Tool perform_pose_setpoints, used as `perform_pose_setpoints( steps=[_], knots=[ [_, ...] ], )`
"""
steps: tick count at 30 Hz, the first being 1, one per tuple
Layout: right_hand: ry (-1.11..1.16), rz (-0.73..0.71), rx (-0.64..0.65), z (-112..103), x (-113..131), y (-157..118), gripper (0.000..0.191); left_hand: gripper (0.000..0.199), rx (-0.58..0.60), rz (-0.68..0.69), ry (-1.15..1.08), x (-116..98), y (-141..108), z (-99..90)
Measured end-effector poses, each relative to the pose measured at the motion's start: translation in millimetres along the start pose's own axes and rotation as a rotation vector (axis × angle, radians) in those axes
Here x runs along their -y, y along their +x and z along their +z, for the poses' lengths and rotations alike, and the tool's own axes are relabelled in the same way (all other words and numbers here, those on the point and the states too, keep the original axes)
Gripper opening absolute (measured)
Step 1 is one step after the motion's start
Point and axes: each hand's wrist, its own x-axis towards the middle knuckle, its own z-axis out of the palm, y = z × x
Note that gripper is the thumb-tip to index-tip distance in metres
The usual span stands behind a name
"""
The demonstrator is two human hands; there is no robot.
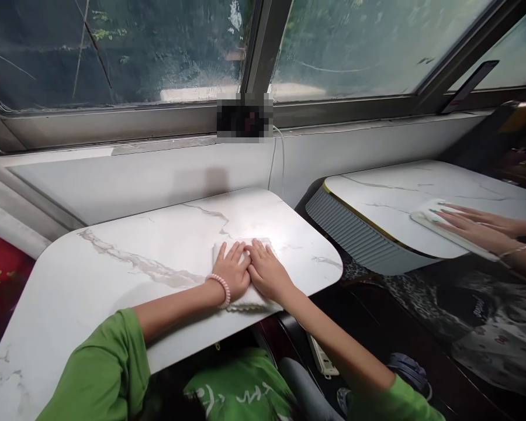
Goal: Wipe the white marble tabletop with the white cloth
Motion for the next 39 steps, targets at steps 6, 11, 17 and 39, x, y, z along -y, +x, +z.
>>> perform_pose_setpoints(
  steps=[6, 11, 17, 39],
  knots=[
    [0.058, -0.017, 0.015, 12.4, 8.6, 79.0, 0.044, 0.048, -0.044, -0.143, 0.011, 56.6, 33.3, -3.8],
    [0.112, 0.002, -0.028, 31.8, 8.2, 142.5, 0.041, 0.047, -0.087, -0.213, 0.040, 108.4, 67.9, -4.9],
    [0.179, -0.011, -0.113, 49.1, 0.0, 198.7, 0.037, 0.046, -0.139, -0.247, 0.045, 150.4, 104.2, -7.9],
    [-0.021, -0.085, 0.102, 26.5, 64.4, 86.1, 0.052, 0.051, -0.104, -0.297, 0.103, 77.6, -15.9, -8.7]
  ],
)
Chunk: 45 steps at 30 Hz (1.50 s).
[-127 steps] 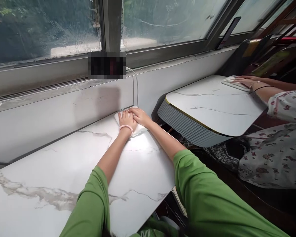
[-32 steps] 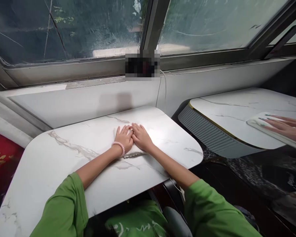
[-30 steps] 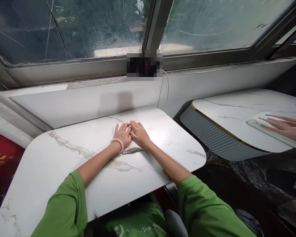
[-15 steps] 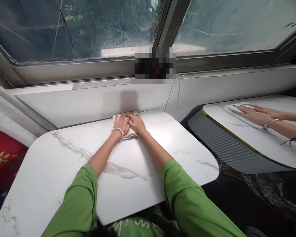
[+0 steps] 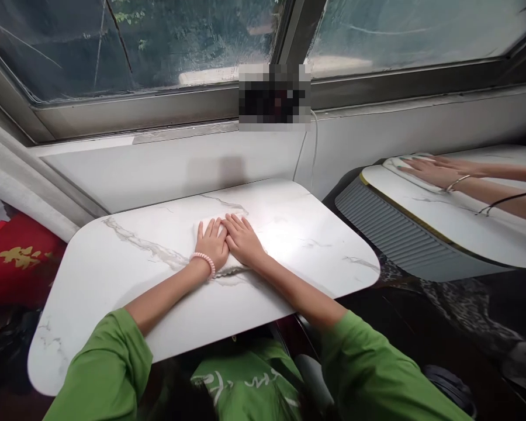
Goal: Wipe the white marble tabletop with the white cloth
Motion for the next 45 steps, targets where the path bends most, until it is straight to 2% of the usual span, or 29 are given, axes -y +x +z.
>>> perform_pose_setpoints(
  steps=[5, 10, 13, 15, 18, 21, 25, 30, 35, 40, 45],
  knots=[
    [-0.058, -0.139, 0.035, -7.3, 24.5, -47.3, 0.053, 0.053, -0.006, 0.031, 0.035, -15.1, -56.4, -5.0],
    [-0.082, -0.249, 0.044, -11.7, 46.3, -86.6, 0.056, 0.053, -0.036, 0.120, 0.056, -19.2, -107.8, -11.1],
    [-0.031, -0.261, 0.049, -12.1, 53.8, -96.4, 0.057, 0.052, -0.027, 0.138, 0.049, -17.0, -123.7, -16.3],
    [0.011, -0.243, 0.047, -11.5, 54.9, -95.3, 0.057, 0.053, -0.007, 0.135, 0.035, -14.6, -125.5, -18.8],
    [0.058, -0.227, 0.044, -9.0, 52.4, -82.3, 0.056, 0.052, 0.024, 0.123, 0.012, -8.2, -115.8, -19.4],
    [0.081, -0.226, 0.050, -3.2, 49.1, -56.1, 0.054, 0.051, 0.060, 0.045, -0.014, 5.9, -93.5, -17.3],
    [0.097, -0.173, 0.030, 11.9, 48.7, -6.3, 0.059, 0.056, 0.077, -0.072, -0.067, 39.9, -50.1, -14.5],
    [0.082, -0.046, -0.032, 35.1, 45.0, 64.5, 0.062, 0.056, 0.005, -0.086, -0.057, 87.0, 8.4, -12.2],
    [0.075, -0.057, -0.068, 50.4, 29.7, 120.4, 0.056, 0.054, 0.002, -0.139, 0.005, 113.3, 56.2, -8.4],
    [0.078, -0.049, -0.060, 52.8, 22.9, 136.2, 0.056, 0.053, 0.001, -0.134, 0.024, 121.2, 71.9, -5.7],
    [0.063, -0.105, -0.031, 47.1, 27.9, 121.7, 0.055, 0.052, -0.002, -0.185, 0.038, 110.5, 52.7, -7.6]
  ],
)
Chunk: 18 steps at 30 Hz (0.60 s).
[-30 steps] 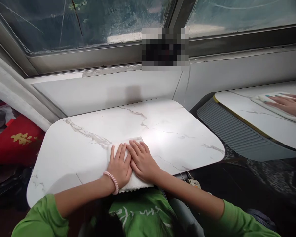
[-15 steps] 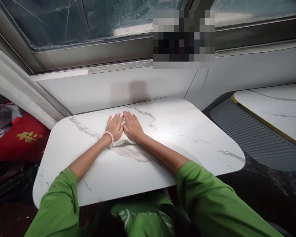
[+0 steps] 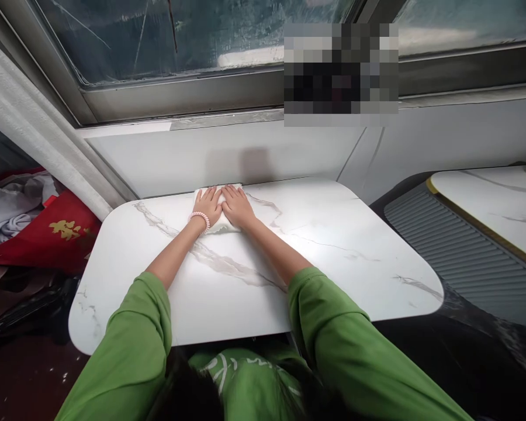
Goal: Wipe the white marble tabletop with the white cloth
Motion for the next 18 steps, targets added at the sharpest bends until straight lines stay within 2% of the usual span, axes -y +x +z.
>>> perform_pose_setpoints(
  steps=[4, 8, 12, 18],
  knots=[
    [-0.014, -0.043, 0.022, -7.2, 18.1, -36.1, 0.055, 0.052, -0.010, -0.023, 0.025, -12.9, -42.9, -4.1],
    [-0.030, -0.062, 0.014, -15.8, 46.7, -94.0, 0.056, 0.053, -0.010, 0.063, 0.031, -25.5, -103.4, -8.9],
    [-0.015, -0.143, 0.092, -28.2, 76.5, -147.0, 0.057, 0.053, -0.017, 0.090, 0.034, -37.2, -165.0, -17.3],
    [0.033, -0.273, 0.199, -42.9, 110.6, -191.0, 0.062, 0.054, -0.029, 0.040, 0.045, -48.5, -236.3, -30.5]
  ],
)
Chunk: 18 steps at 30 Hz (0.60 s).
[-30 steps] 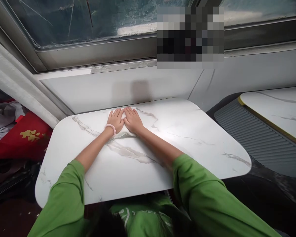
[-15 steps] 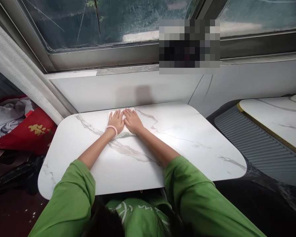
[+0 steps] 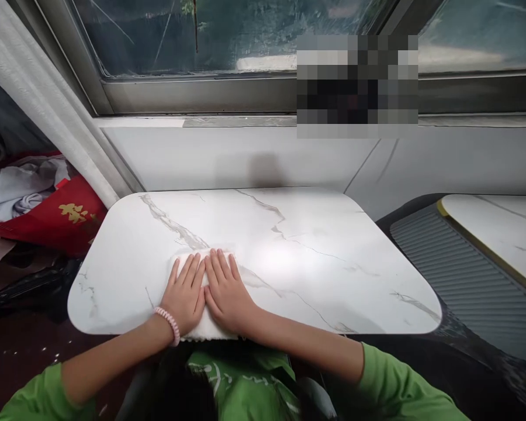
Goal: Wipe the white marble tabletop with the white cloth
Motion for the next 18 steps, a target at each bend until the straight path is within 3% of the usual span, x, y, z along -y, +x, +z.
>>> perform_pose_setpoints(
  steps=[4, 8, 12, 18],
  knots=[
    [0.015, -0.067, 0.015, 3.1, 12.0, -0.1, 0.062, 0.054, 0.012, -0.029, 0.005, 4.8, -16.5, -4.3],
    [0.019, -0.011, 0.020, 10.9, 11.6, 23.5, 0.064, 0.054, 0.050, -0.063, -0.021, 22.7, -2.5, -3.6],
    [0.038, 0.047, -0.005, 18.9, -3.2, 73.1, 0.062, 0.053, 0.039, -0.156, -0.041, 52.1, 37.6, 3.5],
    [0.053, 0.073, -0.094, 27.2, -43.8, 163.5, 0.055, 0.048, -0.029, -0.259, -0.032, 105.4, 120.4, 15.5]
  ],
)
